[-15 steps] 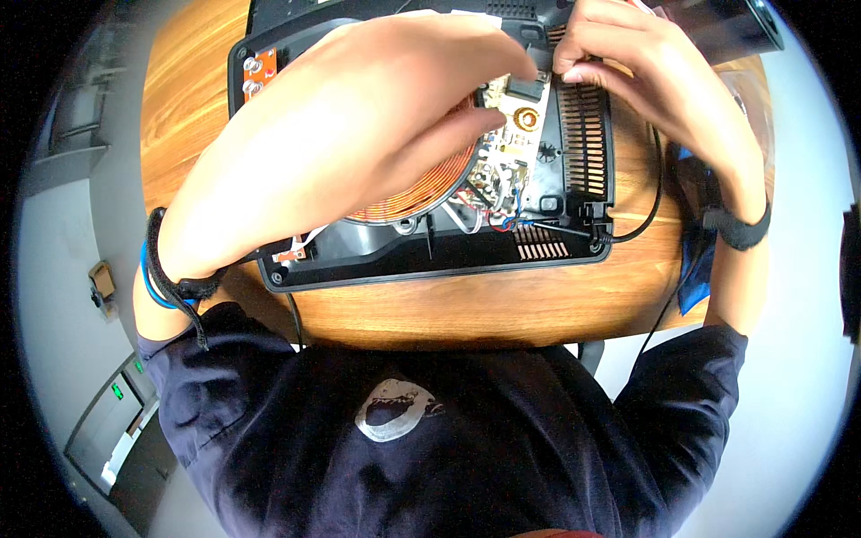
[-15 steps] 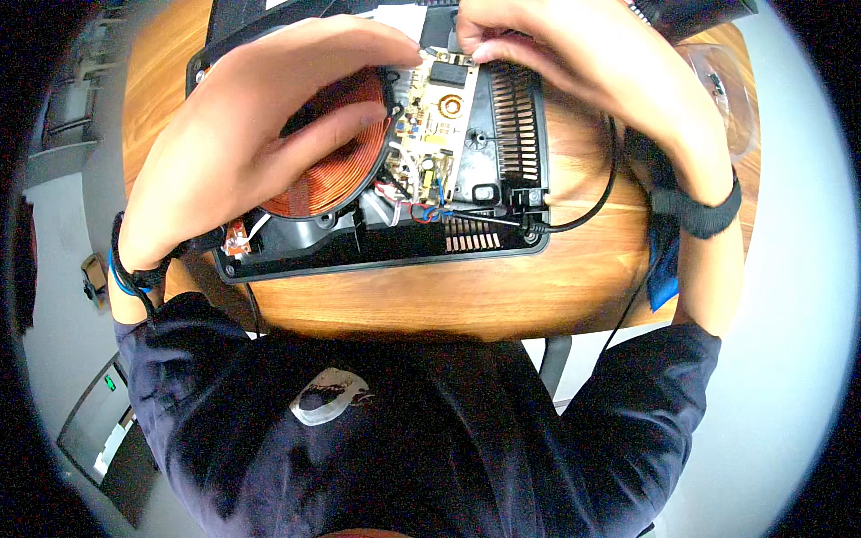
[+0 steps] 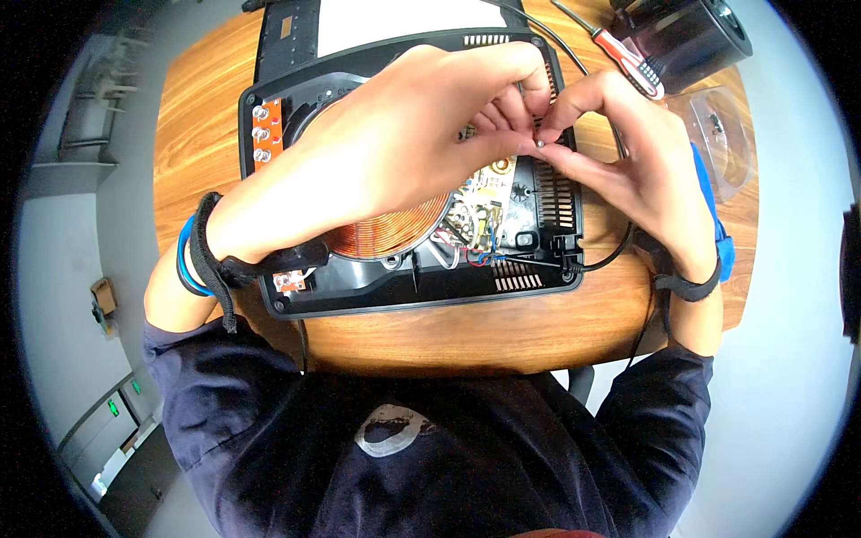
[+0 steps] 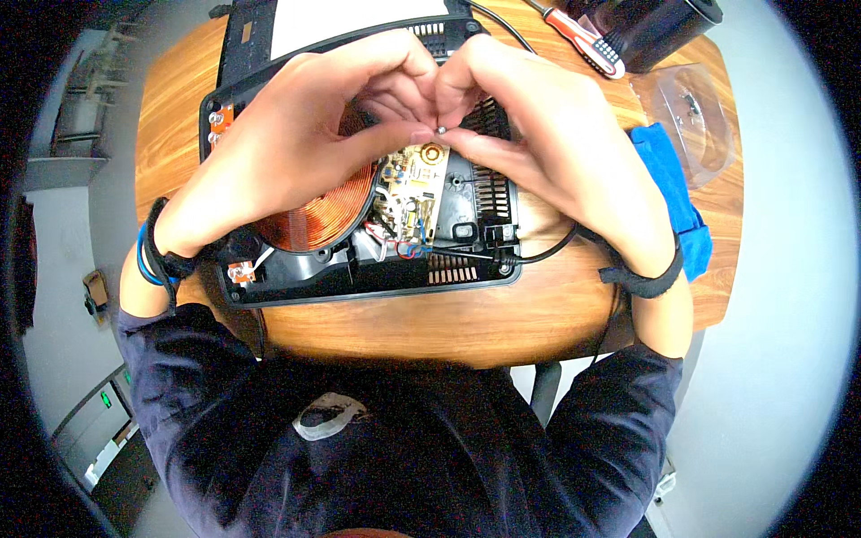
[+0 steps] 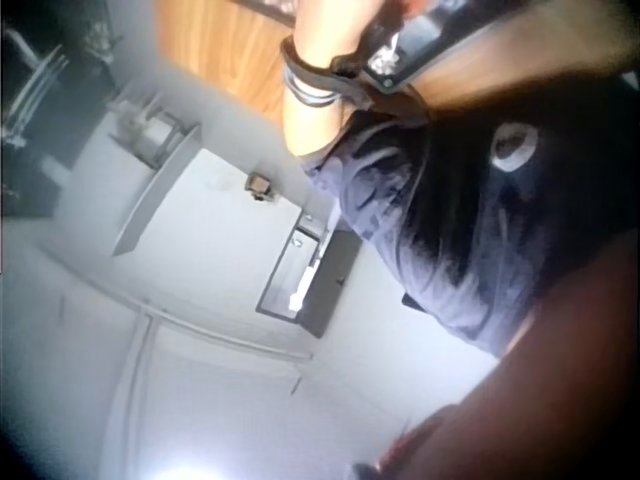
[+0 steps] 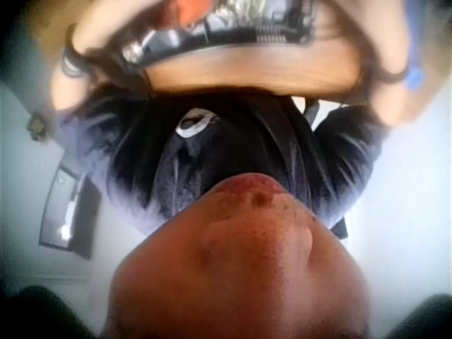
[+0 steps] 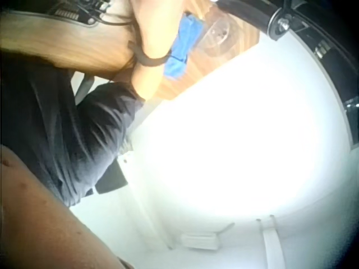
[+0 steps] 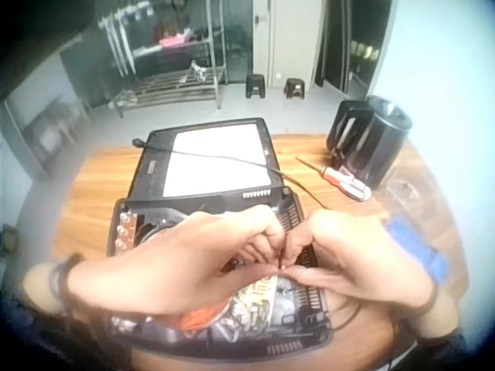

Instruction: The person disassembles an induction cooktop, removes the copper coil and fan, cleans the underside of the glass top with a blue cloth, and reassembles the unit by reinstalling the coil, fan, and glass top.

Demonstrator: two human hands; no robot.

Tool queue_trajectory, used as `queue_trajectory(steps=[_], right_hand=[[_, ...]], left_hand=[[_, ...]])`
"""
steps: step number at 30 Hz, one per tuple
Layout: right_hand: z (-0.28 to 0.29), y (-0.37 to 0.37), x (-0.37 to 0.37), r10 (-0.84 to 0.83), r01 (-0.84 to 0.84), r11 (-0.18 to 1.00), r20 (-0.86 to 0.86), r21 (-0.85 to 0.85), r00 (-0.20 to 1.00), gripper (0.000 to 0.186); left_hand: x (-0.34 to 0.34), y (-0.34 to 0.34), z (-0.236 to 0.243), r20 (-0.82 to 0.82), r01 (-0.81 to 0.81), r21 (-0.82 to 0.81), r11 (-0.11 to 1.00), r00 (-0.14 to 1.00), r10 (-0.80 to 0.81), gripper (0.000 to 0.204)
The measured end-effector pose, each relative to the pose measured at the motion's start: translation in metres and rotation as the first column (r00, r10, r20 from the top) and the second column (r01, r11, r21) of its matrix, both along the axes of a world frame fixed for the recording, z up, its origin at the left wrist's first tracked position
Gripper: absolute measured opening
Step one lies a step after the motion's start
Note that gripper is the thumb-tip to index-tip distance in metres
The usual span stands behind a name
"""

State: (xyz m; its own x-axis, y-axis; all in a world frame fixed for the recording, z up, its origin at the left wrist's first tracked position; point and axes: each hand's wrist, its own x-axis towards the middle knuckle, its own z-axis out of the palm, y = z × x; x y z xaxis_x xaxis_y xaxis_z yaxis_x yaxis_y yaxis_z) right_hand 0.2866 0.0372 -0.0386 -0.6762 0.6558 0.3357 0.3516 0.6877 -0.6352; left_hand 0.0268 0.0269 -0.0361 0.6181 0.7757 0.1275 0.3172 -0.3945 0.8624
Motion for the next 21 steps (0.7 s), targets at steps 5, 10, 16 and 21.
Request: queue_trajectory(steps=[5, 10, 16, 21], right_hand=[[-0.002, 0.003, 0.000, 0.079, -0.078, 0.994, -0.017, 0.076, 0.997, 0.024], [0.000, -0.001, 0.000, 0.092, -0.093, 0.995, 0.014, 0.027, 0.996, 0.023], [0.005, 0.001, 0.003, 0.059, -0.076, 0.990, 0.139, 0.121, 0.989, 0.028], [-0.022, 0.040, 0.051, -0.352, 0.182, 0.883, 0.352, 0.433, 0.867, 0.040]], left_hand=[[0.002, -0.002, 0.002, -0.044, -0.025, -0.020, 0.999, 0.999, 0.024, 0.023], [0.005, -0.001, 0.012, -0.129, -0.025, -0.038, 0.999, 0.991, 0.020, 0.026], [-0.002, 0.002, 0.000, -0.059, -0.029, 0.074, 0.997, 0.998, 0.034, 0.019], [-0.024, 0.005, 0.001, -0.173, -0.032, 0.304, 0.952, 0.981, 0.088, 0.013]])
